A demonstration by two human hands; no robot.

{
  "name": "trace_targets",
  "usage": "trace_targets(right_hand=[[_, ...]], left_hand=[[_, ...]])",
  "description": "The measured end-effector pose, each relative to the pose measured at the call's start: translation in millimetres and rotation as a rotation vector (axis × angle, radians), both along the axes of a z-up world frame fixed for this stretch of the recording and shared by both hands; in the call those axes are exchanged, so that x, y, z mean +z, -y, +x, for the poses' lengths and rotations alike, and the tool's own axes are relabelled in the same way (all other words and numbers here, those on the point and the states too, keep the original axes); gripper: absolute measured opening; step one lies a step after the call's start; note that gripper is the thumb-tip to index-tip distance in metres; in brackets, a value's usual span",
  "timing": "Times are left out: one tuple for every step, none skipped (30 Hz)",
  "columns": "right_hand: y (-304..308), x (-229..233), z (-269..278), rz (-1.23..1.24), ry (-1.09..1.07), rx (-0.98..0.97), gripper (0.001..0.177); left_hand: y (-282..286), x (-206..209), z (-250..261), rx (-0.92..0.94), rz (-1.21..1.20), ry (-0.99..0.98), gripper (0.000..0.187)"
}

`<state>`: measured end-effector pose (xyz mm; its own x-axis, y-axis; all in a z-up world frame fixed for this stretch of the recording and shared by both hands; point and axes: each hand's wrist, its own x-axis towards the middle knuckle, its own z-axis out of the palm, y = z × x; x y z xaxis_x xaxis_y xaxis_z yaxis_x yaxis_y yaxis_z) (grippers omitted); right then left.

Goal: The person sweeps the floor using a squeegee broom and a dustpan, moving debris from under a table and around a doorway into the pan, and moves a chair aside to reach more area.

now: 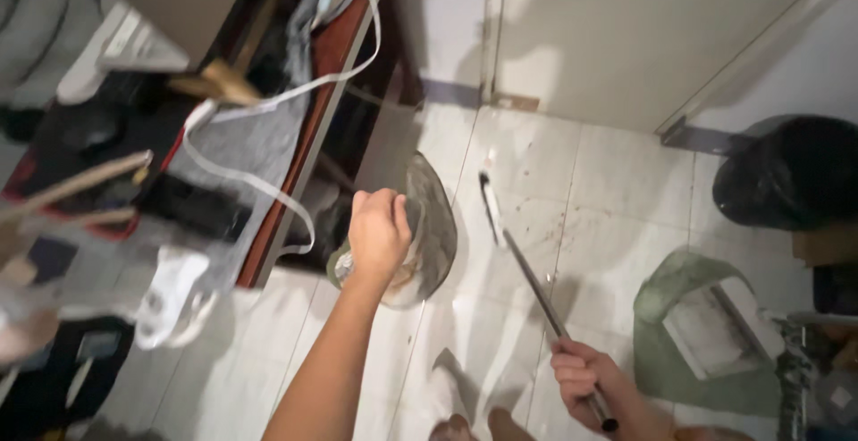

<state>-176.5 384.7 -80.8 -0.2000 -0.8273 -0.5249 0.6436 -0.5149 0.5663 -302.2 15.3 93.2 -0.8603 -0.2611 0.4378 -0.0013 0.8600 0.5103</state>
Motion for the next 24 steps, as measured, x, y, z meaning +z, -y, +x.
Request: trace_targets(right_hand=[[10,15,2,0.004,0.01,0.012,0.023],[19,27,2,0.26,-0.092,0.222,0.023],[26,37,5,0.512,-0.197,0.434,0.024],[30,44,6,0.515,-0.199,0.45,0.024],[33,48,8,0.621,-0.327,0.471,0.021],[37,48,8,0.724,-0.462,0.49,0.018],[40,47,5,0.726,-0.471,0.504,0.018],[44,44,2,0.538,-0.409,0.421,0.024],[47,42,3,0.35,-0.343,0.34,0.032],[54,41,9,0.343,-0.344,0.358,0.032],[63,41,13,0.338,-0.276,0.371,0.033],[73,43,20,0.33,-0.203,0.382,0.035],[83,48,30,0.321,-0.2,0.399,0.035],[91,55,43,0.4,-0.382,0.446,0.035],[101,64,57,0.473,-0.566,0.49,0.036],[112,73,68,0.468,-0.558,0.513,0.036],[127,82,79,0.37,-0.421,0.515,0.032],[140,93,93,0.275,-0.287,0.508,0.029],[152,106,114,0.274,-0.282,0.525,0.029],[164,117,135,0.422,-0.544,0.635,0.024],[175,128,156,0.563,-0.813,0.736,0.021],[185,136,177,0.6,-0.779,0.828,0.025],[195,141,196,0.638,-0.743,0.918,0.029],[206,142,213,0.425,-0.413,0.865,0.025]], left_hand=[[4,5,17,-0.046,-0.026,0.002,0.012],[9,8,31,-0.093,-0.05,0.002,0.011],[16,11,47,-0.081,-0.046,0.01,0.011],[23,13,61,-0.059,-0.042,0.045,0.011],[30,15,76,-0.036,-0.037,0.08,0.011],[37,15,89,-0.021,-0.032,0.077,0.011],[42,14,102,0.01,-0.028,0.087,0.013],[48,14,118,0.042,-0.027,0.098,0.014],[52,13,133,0.059,-0.026,0.096,0.014],[58,13,150,0.073,-0.031,0.082,0.014],[63,13,168,0.088,-0.036,0.068,0.014],[68,14,186,0.104,-0.042,0.075,0.014],[70,13,205,0.14,-0.039,0.099,0.014],[73,13,226,0.176,-0.033,0.126,0.014],[78,14,246,0.194,-0.035,0.137,0.014],[82,12,266,0.219,-0.042,0.136,0.014],[85,10,286,0.244,-0.05,0.135,0.015],[90,9,303,0.26,-0.047,0.143,0.015],[97,9,322,0.288,-0.077,0.136,0.014],[103,9,337,0.314,-0.108,0.123,0.013],[110,10,353,0.327,-0.106,0.124,0.013],[116,11,368,0.367,-0.149,0.125,0.014],[119,12,382,0.408,-0.191,0.127,0.015],[120,13,395,0.42,-0.188,0.129,0.015]])
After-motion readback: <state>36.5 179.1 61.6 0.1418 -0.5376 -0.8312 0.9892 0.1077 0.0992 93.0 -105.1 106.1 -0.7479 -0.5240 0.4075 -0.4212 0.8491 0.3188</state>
